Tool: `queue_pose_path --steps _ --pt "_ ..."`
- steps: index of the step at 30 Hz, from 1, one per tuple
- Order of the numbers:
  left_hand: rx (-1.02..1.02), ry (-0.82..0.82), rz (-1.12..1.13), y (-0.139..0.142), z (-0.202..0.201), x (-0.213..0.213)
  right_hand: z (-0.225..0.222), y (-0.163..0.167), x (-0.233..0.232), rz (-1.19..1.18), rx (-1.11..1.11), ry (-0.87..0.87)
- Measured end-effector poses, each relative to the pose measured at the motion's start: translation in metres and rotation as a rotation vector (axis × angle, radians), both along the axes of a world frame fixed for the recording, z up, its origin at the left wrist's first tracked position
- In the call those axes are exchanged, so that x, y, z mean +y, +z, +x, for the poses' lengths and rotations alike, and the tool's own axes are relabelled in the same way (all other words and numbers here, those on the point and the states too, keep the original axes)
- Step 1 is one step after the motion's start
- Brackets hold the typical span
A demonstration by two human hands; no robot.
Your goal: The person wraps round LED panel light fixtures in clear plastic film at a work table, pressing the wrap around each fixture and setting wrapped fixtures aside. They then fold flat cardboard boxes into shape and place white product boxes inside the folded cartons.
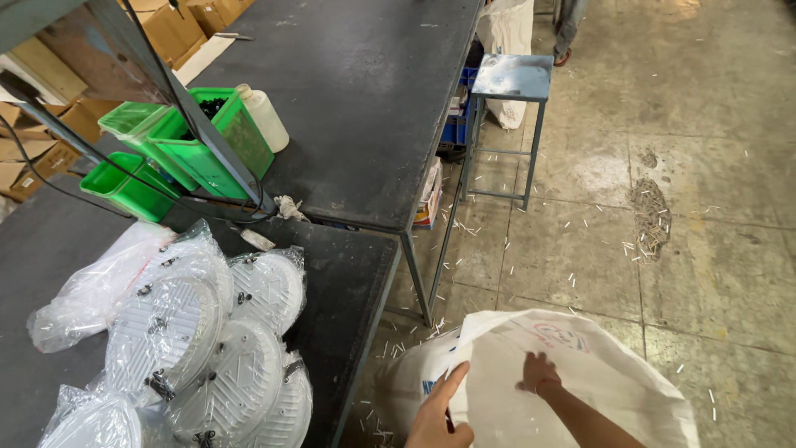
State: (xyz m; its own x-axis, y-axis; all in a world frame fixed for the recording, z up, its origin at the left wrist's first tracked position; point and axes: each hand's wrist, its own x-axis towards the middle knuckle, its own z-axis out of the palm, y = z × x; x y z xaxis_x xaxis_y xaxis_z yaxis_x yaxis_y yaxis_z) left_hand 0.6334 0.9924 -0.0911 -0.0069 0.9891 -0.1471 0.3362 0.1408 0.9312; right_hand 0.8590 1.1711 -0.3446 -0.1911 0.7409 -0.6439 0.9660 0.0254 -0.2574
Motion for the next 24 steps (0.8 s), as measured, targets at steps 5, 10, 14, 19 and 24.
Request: queue_pose_path --steps 5,10,14,19,24 --pt "-0.07 0.049 -0.149 0.013 0.0 0.006 0.009 0.0 -0.007 -0.19 0.256 -0.339" --pt "-0.087 0.055 -0.152 0.008 -0.012 0.009 0.006 0.021 0.015 -0.794 1.208 -0.597" --pt "-0.1 0.044 -0.061 0.0 -0.013 0.008 0.002 0.031 0.018 -0.059 0.43 0.106" --pt "-0.165 0.106 -0.201 -0.004 -0.012 0.01 -0.007 0.037 0.028 -0.28 0.772 -0.183" --pt "-0.208 0.101 -0.153 -0.025 -0.014 0.013 -0.006 0.045 0.03 -0.343 1.045 -0.286"
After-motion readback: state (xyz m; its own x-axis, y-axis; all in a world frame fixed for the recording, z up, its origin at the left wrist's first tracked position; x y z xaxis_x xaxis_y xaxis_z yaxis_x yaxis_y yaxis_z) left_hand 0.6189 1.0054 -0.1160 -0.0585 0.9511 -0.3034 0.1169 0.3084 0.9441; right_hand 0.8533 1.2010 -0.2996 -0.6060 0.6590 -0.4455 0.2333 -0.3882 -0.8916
